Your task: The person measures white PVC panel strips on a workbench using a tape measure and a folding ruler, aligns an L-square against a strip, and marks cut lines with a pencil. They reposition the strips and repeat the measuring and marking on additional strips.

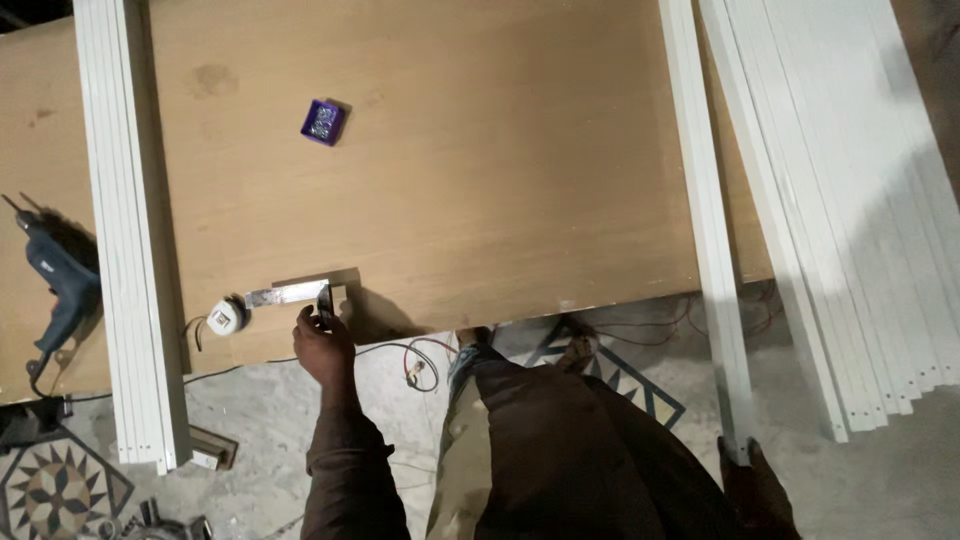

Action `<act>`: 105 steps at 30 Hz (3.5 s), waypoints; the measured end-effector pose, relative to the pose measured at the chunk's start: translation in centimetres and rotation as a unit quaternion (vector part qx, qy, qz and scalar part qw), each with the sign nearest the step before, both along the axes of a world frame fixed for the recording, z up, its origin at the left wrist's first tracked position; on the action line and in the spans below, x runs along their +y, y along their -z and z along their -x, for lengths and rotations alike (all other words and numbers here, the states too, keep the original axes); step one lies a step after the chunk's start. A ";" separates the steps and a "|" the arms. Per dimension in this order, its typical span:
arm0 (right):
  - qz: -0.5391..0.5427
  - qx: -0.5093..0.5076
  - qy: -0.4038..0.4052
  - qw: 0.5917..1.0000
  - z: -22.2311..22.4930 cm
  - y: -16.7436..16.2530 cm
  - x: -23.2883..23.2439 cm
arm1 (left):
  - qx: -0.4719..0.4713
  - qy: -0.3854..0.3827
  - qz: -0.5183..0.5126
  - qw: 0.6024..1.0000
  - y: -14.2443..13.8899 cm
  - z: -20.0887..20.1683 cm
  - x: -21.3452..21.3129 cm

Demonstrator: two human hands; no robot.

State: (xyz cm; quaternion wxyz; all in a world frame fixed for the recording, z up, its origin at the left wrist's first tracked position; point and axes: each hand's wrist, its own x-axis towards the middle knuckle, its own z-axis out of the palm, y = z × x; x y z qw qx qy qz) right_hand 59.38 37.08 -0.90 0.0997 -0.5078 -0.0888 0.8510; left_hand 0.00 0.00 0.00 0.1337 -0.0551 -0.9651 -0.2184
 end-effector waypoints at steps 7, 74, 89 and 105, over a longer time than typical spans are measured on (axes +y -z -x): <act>-0.379 -0.474 -0.514 0.607 7.9 1.3 -3.9 | 0.012 0.068 -0.002 0.998 1.1 10.7 -2.1; -0.390 -0.206 -0.440 0.782 21.8 -7.6 2.5 | -0.631 0.299 -0.427 0.575 -1.0 -10.6 37.0; -0.343 -0.020 -0.594 0.727 23.0 -4.4 10.8 | -0.480 0.220 -0.739 0.418 -1.5 1.0 23.3; -0.336 -0.245 -0.824 0.384 39.6 -5.9 11.3 | -0.357 -0.059 -0.779 0.512 2.6 -4.7 12.6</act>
